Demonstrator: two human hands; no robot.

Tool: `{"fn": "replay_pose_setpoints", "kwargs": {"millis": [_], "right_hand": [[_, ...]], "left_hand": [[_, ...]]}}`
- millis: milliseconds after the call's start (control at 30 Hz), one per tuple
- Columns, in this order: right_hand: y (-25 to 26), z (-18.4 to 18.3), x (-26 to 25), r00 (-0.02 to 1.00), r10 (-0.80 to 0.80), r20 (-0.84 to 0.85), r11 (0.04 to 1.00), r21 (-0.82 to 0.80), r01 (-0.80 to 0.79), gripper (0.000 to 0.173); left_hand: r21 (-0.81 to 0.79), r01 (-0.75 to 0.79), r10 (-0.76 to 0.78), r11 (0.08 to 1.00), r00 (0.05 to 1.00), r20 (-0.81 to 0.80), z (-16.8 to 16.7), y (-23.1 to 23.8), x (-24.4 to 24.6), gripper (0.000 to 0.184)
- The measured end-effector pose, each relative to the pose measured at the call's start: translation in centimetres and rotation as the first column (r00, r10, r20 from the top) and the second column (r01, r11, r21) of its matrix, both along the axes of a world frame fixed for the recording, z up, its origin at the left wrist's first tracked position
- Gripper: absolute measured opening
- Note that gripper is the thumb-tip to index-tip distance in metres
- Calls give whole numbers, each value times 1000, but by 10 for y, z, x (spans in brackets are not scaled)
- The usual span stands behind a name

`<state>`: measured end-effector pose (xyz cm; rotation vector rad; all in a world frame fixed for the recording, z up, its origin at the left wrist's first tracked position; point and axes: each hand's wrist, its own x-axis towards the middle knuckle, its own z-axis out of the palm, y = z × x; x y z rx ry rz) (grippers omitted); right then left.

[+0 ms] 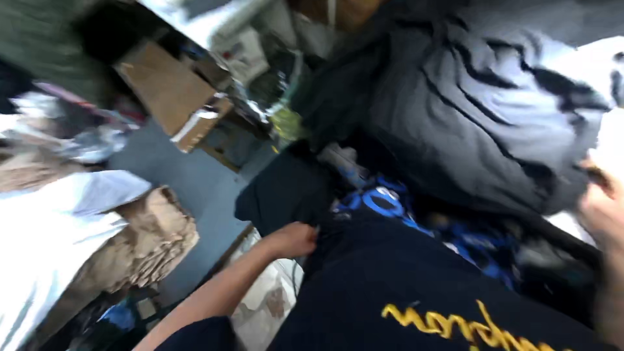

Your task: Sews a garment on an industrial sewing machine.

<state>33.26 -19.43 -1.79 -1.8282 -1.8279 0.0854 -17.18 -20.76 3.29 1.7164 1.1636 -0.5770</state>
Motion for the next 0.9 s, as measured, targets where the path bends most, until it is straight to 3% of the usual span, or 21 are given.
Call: {"fn": "replay_pose_setpoints", "kwargs": {"millis": [67, 167, 233, 300, 367, 433, 467, 533, 600, 733, 833, 900], "right_hand": [[0, 16, -20, 995, -94, 18, 993, -64, 95, 36], [-4, 30, -31, 994, -102, 38, 993, -60, 104, 35], [-3, 22, -22, 995, -103, 16, 992, -68, 104, 38], [-4, 9, -12, 994, -112, -3, 991, -72, 112, 41], [-6, 7, -9, 992, -125, -8, 989, -79, 124, 42], [-5, 8, -8, 992, -126, -7, 989, -79, 125, 42], [-4, 6, -7, 993, -121, -2, 990, -70, 121, 42], [-4, 6, -10, 992, -124, 6, 991, -59, 124, 43], [-4, 18, -22, 993, -116, 27, 992, -38, 117, 38], [-4, 38, -44, 994, -82, 66, 996, 25, 81, 29], [-1, 34, -45, 996, -85, 38, 990, 119, 80, 27], [0, 30, -42, 996, -83, 38, 986, 147, 77, 26]], "left_hand": [[-208, -152, 142, 966, 988, -61, -25, -21, -15, 26], [-519, -475, 499, 711, 860, -104, -49, -53, -25, 32], [-575, -539, 582, 616, 803, -130, -58, -58, -28, 33], [-568, -472, 480, 674, 864, -149, -59, -51, -27, 33], [-536, -263, 225, 802, 965, -136, -55, -34, -22, 29], [-409, -61, 0, 911, 989, -147, -41, -7, -9, 26], [-309, -62, 16, 949, 989, -147, -35, 7, -5, 27], [-149, -257, 253, 955, 966, -42, -40, 29, -1, 34], [-158, -354, 369, 922, 926, 81, -49, 45, 11, 39], [-89, -47, 52, 995, 997, 63, -49, 54, 36, 31], [38, 25, -25, 999, 1000, -2, -47, 76, 47, 28], [154, 84, -98, 984, 992, 85, -28, 92, 72, 26]]}}
